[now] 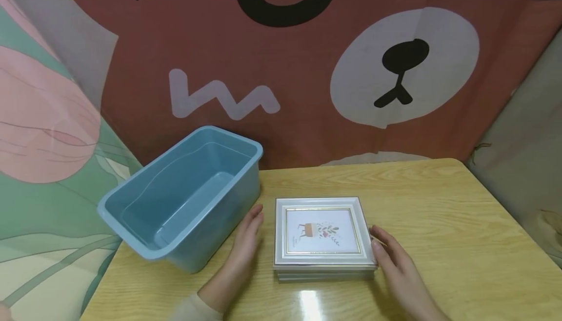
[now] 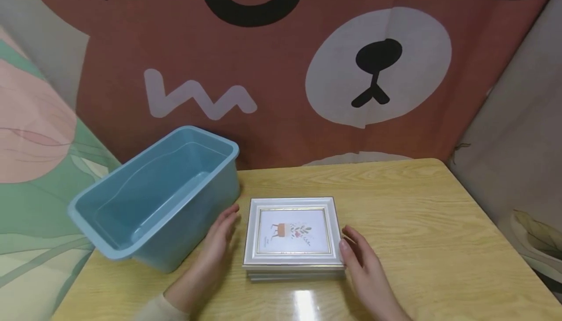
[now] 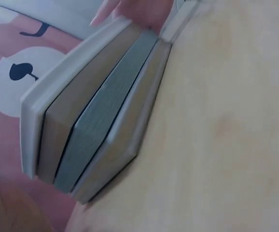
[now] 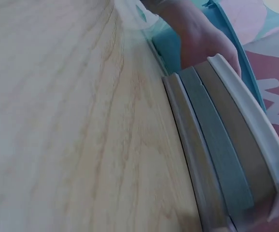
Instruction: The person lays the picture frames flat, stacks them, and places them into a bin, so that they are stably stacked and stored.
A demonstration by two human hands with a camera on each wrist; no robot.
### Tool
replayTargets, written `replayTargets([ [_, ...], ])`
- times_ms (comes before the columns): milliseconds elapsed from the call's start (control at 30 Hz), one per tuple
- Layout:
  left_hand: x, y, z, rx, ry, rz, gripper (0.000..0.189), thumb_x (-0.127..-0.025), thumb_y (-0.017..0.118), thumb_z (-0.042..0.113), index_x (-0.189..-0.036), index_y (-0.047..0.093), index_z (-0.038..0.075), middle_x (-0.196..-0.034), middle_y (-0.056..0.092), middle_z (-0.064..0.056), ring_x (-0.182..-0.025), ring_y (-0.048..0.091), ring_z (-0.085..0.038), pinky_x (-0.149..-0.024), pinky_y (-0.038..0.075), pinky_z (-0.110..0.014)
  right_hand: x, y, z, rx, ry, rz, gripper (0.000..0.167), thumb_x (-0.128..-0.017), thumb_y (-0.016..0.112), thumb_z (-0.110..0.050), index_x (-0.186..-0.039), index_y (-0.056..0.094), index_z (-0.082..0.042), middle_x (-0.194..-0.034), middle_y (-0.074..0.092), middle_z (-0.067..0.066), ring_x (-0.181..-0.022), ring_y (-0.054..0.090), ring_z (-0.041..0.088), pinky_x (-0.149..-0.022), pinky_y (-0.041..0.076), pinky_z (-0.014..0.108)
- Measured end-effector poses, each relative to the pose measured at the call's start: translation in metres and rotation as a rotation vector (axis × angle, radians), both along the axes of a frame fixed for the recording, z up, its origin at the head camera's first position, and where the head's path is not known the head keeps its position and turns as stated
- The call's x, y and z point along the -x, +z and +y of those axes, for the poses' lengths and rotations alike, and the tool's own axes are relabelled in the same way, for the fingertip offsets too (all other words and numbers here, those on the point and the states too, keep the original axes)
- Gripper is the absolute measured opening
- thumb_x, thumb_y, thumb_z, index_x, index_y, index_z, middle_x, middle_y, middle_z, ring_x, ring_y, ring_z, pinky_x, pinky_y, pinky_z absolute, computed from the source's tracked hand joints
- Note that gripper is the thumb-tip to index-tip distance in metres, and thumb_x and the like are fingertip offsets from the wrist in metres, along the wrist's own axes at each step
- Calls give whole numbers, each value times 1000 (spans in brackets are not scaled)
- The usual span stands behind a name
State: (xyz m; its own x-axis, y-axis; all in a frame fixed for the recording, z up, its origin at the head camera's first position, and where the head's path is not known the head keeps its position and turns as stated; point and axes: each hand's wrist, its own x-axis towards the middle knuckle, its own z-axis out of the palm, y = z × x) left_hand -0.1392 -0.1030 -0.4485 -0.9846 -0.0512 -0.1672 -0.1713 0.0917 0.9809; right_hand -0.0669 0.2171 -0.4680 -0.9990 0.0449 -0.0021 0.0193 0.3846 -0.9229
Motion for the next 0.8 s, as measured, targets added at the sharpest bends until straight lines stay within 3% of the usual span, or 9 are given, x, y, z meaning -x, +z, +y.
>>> replayTargets([
  [100, -13, -5, 0, -70, -30, -43, 68, -116, 38, 40, -170, 24, 1, -179, 19, -24, -165, 15, -50, -134, 13, -68, 5, -2, -4, 58, -5, -35, 64, -118, 38, -39, -169, 27, -2, -175, 31, 24, -161, 30, 33, -105, 22, -6],
  [133, -17, -7, 0, -81, -38, -48, 69, -116, 37, 41, -171, 22, 2, -179, 16, -24, -165, 12, -50, -134, 11, -69, 7, -2, -6, 88, -4, -58, 67, -118, 36, -41, -171, 22, -3, -177, 26, 24, -164, 21, 40, -112, 18, -4],
  [167, -21, -9, 1, -92, -41, -50, 69, -116, 36, 41, -171, 20, 2, -180, 15, -24, -166, 9, -50, -134, 8, -68, 8, -3, -7, 118, -2, -75, 69, -118, 34, -42, -172, 17, -3, -179, 20, 24, -165, 15, 43, -121, 16, 3],
  [233, -29, -13, 4, -100, -40, -57, 69, -116, 36, 41, -171, 20, 3, -180, 13, -23, -166, 6, -49, -134, 5, -68, 12, -4, -9, 162, -3, -102, 71, -118, 31, -44, -173, 10, -3, -180, 13, 24, -166, 8, 47, -136, 11, 26],
  [333, -39, -17, 9, -96, -45, -67, 70, -116, 36, 42, -172, 20, 3, -181, 13, -22, -167, 2, -48, -133, 1, -70, 15, -6, -9, 195, -2, -140, 73, -118, 27, -46, -173, 5, -4, -181, 5, 25, -166, 0, 49, -134, 0, 66],
  [367, -42, -19, 10, -89, -50, -71, 70, -116, 35, 43, -172, 19, 4, -181, 12, -22, -167, 1, -48, -132, 0, -71, 16, -7, -9, 200, 0, -144, 73, -118, 26, -47, -173, 4, -3, -180, 4, 25, -166, -1, 50, -133, 0, 70],
  [600, -47, -23, 21, -64, -125, -89, 72, -117, 29, 46, -173, 11, 5, -182, 6, -21, -167, -4, -47, -131, -5, -73, 18, -10, -10, 232, 16, -153, 74, -117, 28, -47, -173, 7, -3, -180, 2, 25, -166, -3, 50, -131, -2, 73],
  [800, -51, -22, 31, -75, -129, -86, 74, -117, 23, 49, -173, 9, 3, -181, 4, -24, -166, -5, -49, -129, -7, -75, 20, -11, -13, 231, 43, -152, 75, -116, 28, -47, -172, 6, -1, -180, 1, 27, -165, -5, 52, -130, -3, 75],
])
